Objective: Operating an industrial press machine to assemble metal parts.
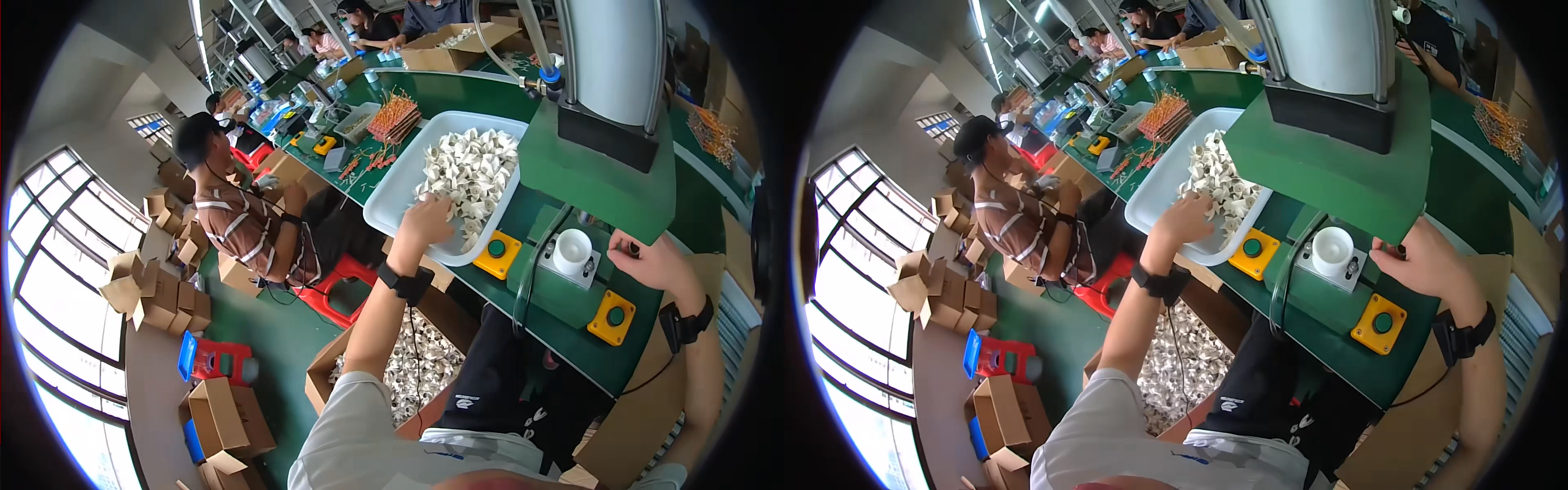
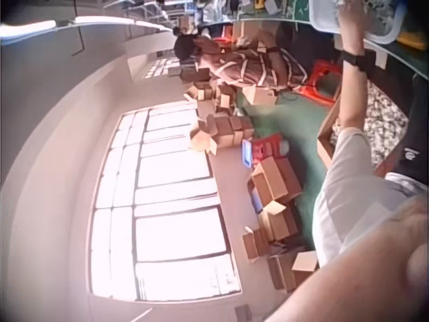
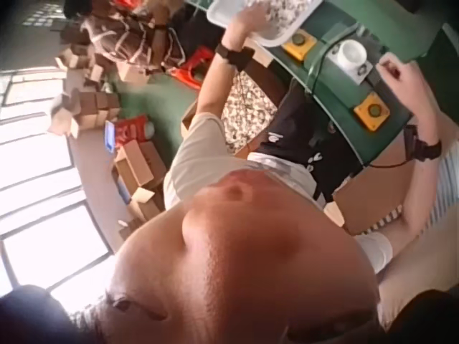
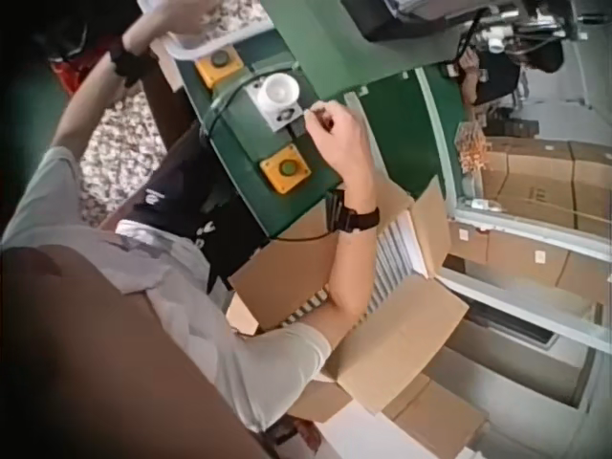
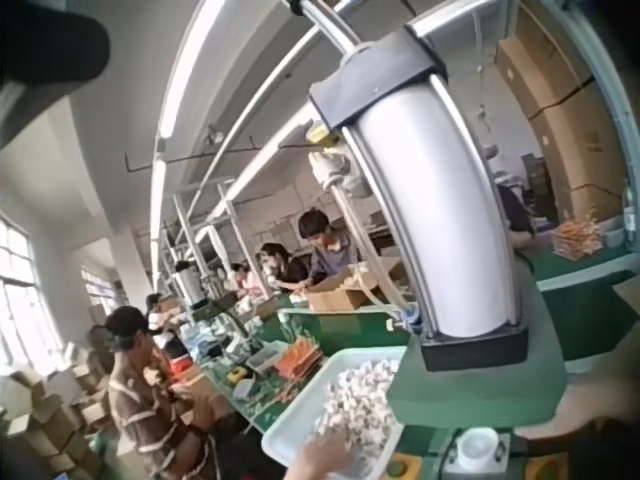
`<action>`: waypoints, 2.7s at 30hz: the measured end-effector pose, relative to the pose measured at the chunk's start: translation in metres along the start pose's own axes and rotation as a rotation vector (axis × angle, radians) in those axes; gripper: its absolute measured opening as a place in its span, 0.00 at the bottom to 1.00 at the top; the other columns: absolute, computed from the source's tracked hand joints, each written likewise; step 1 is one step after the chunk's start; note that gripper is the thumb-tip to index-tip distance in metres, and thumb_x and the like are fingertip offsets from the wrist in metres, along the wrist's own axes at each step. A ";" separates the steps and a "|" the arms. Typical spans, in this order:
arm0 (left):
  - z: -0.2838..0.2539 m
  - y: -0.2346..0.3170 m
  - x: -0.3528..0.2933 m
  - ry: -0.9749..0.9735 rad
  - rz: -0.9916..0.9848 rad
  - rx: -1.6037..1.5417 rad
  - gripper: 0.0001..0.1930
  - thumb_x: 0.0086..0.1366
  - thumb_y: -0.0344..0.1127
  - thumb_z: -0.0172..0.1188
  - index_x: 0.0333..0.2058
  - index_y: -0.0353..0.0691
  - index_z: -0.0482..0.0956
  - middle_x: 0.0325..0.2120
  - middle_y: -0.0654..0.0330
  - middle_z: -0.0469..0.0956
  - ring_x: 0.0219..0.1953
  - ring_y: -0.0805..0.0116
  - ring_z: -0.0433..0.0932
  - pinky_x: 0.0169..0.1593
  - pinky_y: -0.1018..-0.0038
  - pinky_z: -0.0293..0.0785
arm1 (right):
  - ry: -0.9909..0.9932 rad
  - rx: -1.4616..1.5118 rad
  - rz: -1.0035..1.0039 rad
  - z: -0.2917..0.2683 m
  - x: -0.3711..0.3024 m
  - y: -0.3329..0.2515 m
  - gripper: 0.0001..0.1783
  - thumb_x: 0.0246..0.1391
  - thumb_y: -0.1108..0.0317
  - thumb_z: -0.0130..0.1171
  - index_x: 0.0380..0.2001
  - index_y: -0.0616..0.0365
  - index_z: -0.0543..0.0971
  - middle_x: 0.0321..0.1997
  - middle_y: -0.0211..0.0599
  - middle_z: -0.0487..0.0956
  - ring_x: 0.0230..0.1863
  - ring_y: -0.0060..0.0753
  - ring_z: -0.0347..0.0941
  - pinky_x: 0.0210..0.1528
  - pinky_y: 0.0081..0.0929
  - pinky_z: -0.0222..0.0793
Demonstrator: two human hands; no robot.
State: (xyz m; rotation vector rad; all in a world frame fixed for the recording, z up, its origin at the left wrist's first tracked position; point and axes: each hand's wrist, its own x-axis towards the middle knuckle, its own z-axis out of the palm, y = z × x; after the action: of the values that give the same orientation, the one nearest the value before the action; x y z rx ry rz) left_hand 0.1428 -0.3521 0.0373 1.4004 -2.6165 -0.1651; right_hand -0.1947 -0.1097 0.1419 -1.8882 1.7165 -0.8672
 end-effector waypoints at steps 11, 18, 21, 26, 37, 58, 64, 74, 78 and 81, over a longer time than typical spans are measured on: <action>-0.027 0.013 0.009 -0.142 0.164 -0.029 0.11 0.51 0.39 0.63 0.31 0.41 0.77 0.33 0.54 0.80 0.42 0.52 0.78 0.45 0.61 0.74 | -0.298 -0.100 -0.156 0.001 -0.002 -0.026 0.04 0.49 0.70 0.64 0.28 0.59 0.81 0.22 0.33 0.77 0.21 0.29 0.72 0.24 0.27 0.64; -0.032 0.023 -0.003 0.174 0.069 -0.130 0.12 0.49 0.31 0.64 0.34 0.38 0.76 0.32 0.51 0.79 0.39 0.49 0.78 0.44 0.62 0.75 | -0.263 -0.104 -0.202 -0.002 -0.014 -0.030 0.05 0.49 0.69 0.64 0.28 0.59 0.81 0.20 0.33 0.76 0.20 0.29 0.72 0.24 0.27 0.64; -0.032 0.034 -0.002 0.445 0.118 -0.233 0.15 0.49 0.29 0.65 0.37 0.38 0.75 0.32 0.52 0.79 0.39 0.49 0.78 0.43 0.61 0.75 | -0.291 -0.095 -0.143 -0.007 -0.013 -0.025 0.05 0.50 0.69 0.64 0.27 0.59 0.80 0.20 0.34 0.76 0.20 0.30 0.72 0.24 0.27 0.64; -0.052 0.118 -0.053 0.497 0.274 -0.562 0.22 0.48 0.24 0.66 0.45 0.39 0.76 0.35 0.51 0.79 0.41 0.53 0.77 0.45 0.65 0.75 | -0.298 -0.059 -0.237 -0.002 0.004 -0.009 0.05 0.52 0.70 0.61 0.28 0.60 0.78 0.16 0.35 0.72 0.17 0.32 0.69 0.22 0.31 0.60; -0.030 0.200 -0.053 0.345 0.575 -0.524 0.18 0.51 0.26 0.69 0.42 0.39 0.79 0.37 0.57 0.80 0.41 0.54 0.77 0.43 0.64 0.75 | -0.197 -0.081 -0.203 -0.008 -0.001 0.009 0.07 0.54 0.68 0.59 0.28 0.61 0.77 0.14 0.35 0.69 0.15 0.32 0.64 0.21 0.31 0.57; -0.029 0.198 -0.035 0.398 0.535 -0.461 0.15 0.54 0.30 0.69 0.42 0.37 0.81 0.43 0.55 0.79 0.39 0.56 0.75 0.44 0.65 0.74 | -0.225 -0.086 -0.117 -0.015 0.010 0.014 0.09 0.53 0.66 0.62 0.28 0.61 0.77 0.15 0.33 0.70 0.17 0.29 0.65 0.22 0.29 0.57; -0.036 0.172 -0.069 0.464 0.402 -0.358 0.17 0.56 0.32 0.67 0.45 0.38 0.80 0.47 0.55 0.77 0.44 0.54 0.75 0.46 0.64 0.74 | -0.536 -0.246 0.100 -0.025 0.001 0.015 0.19 0.47 0.54 0.70 0.29 0.60 0.79 0.18 0.31 0.74 0.20 0.29 0.69 0.23 0.29 0.61; -0.033 0.133 -0.104 0.208 0.192 -0.066 0.13 0.60 0.35 0.64 0.43 0.40 0.79 0.47 0.58 0.80 0.38 0.56 0.82 0.36 0.65 0.79 | -0.772 -0.346 0.409 -0.019 0.007 0.041 0.34 0.38 0.38 0.71 0.32 0.60 0.79 0.23 0.38 0.77 0.29 0.38 0.75 0.28 0.34 0.67; -0.035 0.139 -0.092 0.219 0.161 -0.005 0.11 0.61 0.37 0.62 0.41 0.40 0.79 0.45 0.58 0.81 0.34 0.55 0.83 0.32 0.66 0.79 | -0.717 -0.490 0.434 -0.013 0.004 0.021 0.35 0.36 0.38 0.71 0.33 0.61 0.79 0.23 0.39 0.77 0.30 0.40 0.76 0.28 0.34 0.67; -0.033 0.140 -0.092 0.261 0.221 0.108 0.11 0.62 0.39 0.62 0.39 0.40 0.78 0.44 0.57 0.82 0.32 0.54 0.83 0.30 0.66 0.79 | -0.703 -0.482 0.434 -0.006 0.000 0.023 0.35 0.36 0.38 0.71 0.33 0.60 0.78 0.23 0.40 0.77 0.30 0.41 0.76 0.28 0.35 0.67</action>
State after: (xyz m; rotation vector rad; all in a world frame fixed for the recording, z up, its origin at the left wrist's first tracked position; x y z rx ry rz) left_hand 0.0852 -0.1985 0.0852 1.0677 -2.5650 0.1781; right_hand -0.2154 -0.1121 0.1297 -1.6722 1.8243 0.3760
